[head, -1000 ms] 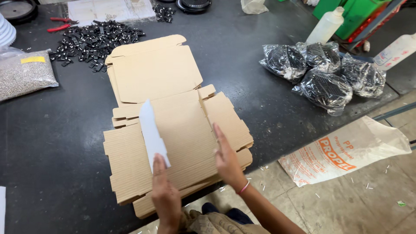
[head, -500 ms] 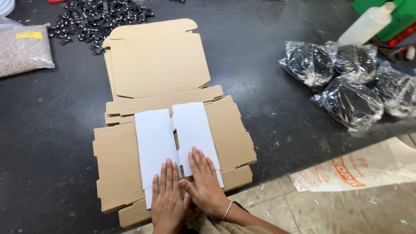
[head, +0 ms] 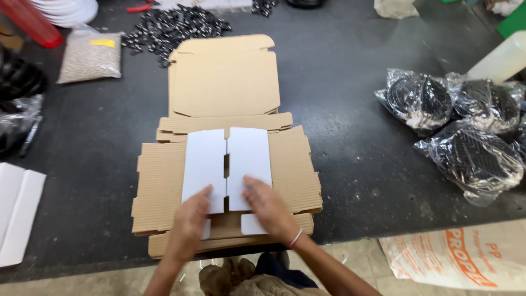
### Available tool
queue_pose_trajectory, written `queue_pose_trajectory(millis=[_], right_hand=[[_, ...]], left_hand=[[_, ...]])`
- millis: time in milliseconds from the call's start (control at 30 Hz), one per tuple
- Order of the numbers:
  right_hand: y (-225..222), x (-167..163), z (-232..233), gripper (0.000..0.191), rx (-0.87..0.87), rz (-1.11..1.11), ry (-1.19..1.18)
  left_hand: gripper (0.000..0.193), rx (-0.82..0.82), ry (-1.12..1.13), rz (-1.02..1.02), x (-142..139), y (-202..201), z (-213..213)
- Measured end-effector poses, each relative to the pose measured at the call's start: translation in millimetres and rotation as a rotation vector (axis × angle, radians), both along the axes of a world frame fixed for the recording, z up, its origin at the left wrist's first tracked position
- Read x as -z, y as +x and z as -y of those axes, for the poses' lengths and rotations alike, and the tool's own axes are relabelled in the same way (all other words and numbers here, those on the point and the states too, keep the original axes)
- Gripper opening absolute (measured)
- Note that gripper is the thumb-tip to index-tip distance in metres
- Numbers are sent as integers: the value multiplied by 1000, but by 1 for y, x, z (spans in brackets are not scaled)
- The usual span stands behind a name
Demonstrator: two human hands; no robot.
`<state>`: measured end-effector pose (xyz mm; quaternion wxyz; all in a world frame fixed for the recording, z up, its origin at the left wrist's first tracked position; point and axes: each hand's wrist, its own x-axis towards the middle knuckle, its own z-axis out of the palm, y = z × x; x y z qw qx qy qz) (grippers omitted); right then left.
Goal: The person folds flat white cardboard box blanks into open boxes, pressing the side panels and tabs into shape, and stacks the finished boxes on the workbench. At the start they unwrap a round light fixture from plastic film before beginning box folding.
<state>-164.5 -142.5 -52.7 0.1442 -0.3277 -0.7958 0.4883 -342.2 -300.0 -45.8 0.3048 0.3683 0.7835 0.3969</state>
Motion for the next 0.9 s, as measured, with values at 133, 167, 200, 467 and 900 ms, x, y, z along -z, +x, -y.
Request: queue_pose_trajectory(millis=[133, 167, 200, 467, 900], right_hand=[[0, 1, -59, 59, 290, -180, -67], [-3, 3, -69, 59, 294, -274, -180], [-8, 4, -81, 59, 299, -369, -294], [-16, 11, -88, 70, 273, -465, -661], [-41, -18, -74, 127, 212, -205, -537]], left_hand=[[82, -241, 220, 212, -5, -52, -26], [83, -273, 246, 297, -2, -63, -31], [82, -290, 305, 367, 4, -72, -40], [85, -230, 283, 587, 28, -113, -73], [91, -264, 253, 264, -3, -122, -78]])
